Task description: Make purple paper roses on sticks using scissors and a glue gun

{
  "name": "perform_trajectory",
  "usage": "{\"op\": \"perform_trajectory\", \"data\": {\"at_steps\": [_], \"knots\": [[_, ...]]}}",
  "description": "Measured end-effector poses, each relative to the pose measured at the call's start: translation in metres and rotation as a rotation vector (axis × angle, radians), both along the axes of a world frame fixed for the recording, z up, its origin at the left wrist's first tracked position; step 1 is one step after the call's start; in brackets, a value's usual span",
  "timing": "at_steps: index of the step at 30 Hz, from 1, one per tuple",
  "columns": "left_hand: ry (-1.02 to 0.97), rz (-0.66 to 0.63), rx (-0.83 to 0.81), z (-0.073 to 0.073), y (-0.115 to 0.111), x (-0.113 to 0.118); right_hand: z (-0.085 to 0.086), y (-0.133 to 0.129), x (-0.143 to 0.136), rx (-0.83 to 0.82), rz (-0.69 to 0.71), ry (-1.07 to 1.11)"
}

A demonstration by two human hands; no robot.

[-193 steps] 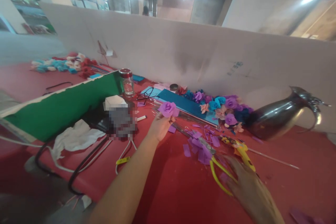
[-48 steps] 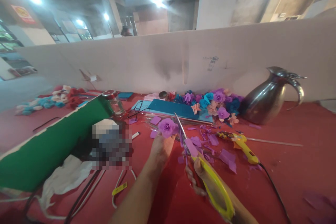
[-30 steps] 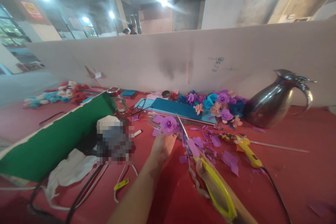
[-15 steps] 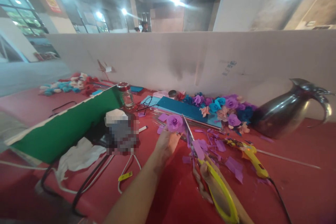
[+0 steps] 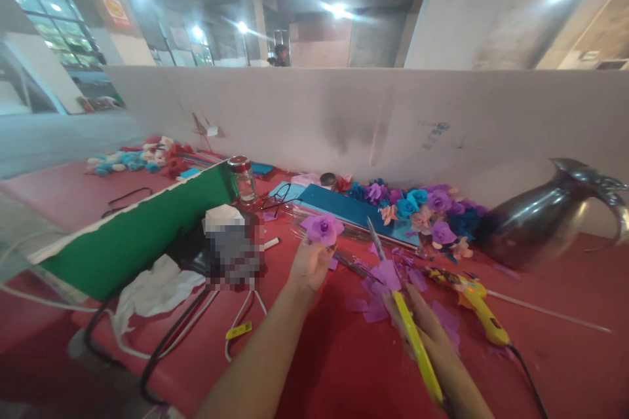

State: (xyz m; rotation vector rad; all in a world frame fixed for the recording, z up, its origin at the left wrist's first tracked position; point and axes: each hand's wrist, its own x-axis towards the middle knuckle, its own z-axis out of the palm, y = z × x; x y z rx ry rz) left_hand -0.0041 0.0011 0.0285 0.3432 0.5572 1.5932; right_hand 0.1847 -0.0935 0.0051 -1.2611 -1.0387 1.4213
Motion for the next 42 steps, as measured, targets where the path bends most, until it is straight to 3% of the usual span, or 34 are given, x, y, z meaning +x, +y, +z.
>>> {"op": "perform_trajectory", "data": {"at_steps": [3, 5, 8, 10, 13, 15, 19, 22, 26, 30, 34, 38, 42], "knots": [[0.021, 0.018, 0.055, 0.002, 0.001, -0.001, 0.007, 0.008, 0.022, 0.021, -0.154, -0.764], [0.021, 0.004, 0.077, 0.004, 0.001, -0.001, 0.006, 0.01, 0.034, 0.018, -0.129, -1.194], [0.016, -0.052, 0.105, 0.005, -0.002, 0.0, 0.001, 0.006, 0.045, 0.05, -0.05, -1.395], [0.012, -0.1, 0.116, 0.005, -0.005, 0.001, 0.004, 0.003, 0.044, 0.132, -0.123, -1.442], [0.042, -0.158, 0.095, 0.005, -0.01, 0.004, 0.024, 0.007, 0.024, 0.333, -0.237, -1.236], [0.079, -0.181, 0.09, 0.005, -0.012, 0.006, 0.042, 0.016, -0.001, 0.429, -0.149, -0.794], [0.168, -0.231, 0.138, 0.002, -0.012, 0.008, 0.066, 0.04, -0.054, 0.21, 0.044, 0.105], [0.199, -0.223, 0.163, -0.002, -0.009, 0.008, 0.069, 0.052, -0.07, 0.097, 0.054, 0.42], [0.215, -0.217, 0.152, -0.005, -0.006, 0.008, 0.065, 0.061, -0.061, -0.024, 0.03, 0.616], [0.296, -0.206, 0.15, -0.002, -0.005, 0.007, 0.054, 0.063, -0.049, -0.077, -0.078, 0.66], [0.419, -0.301, 0.154, 0.0, -0.007, 0.003, 0.041, 0.057, -0.047, -0.12, -0.011, 0.648], [0.448, -0.351, 0.159, -0.004, -0.006, 0.001, 0.038, 0.051, -0.049, -0.066, -0.029, 0.641], [0.458, -0.307, 0.156, -0.007, -0.004, 0.005, 0.039, 0.049, -0.053, 0.048, -0.084, 0.654]]}}
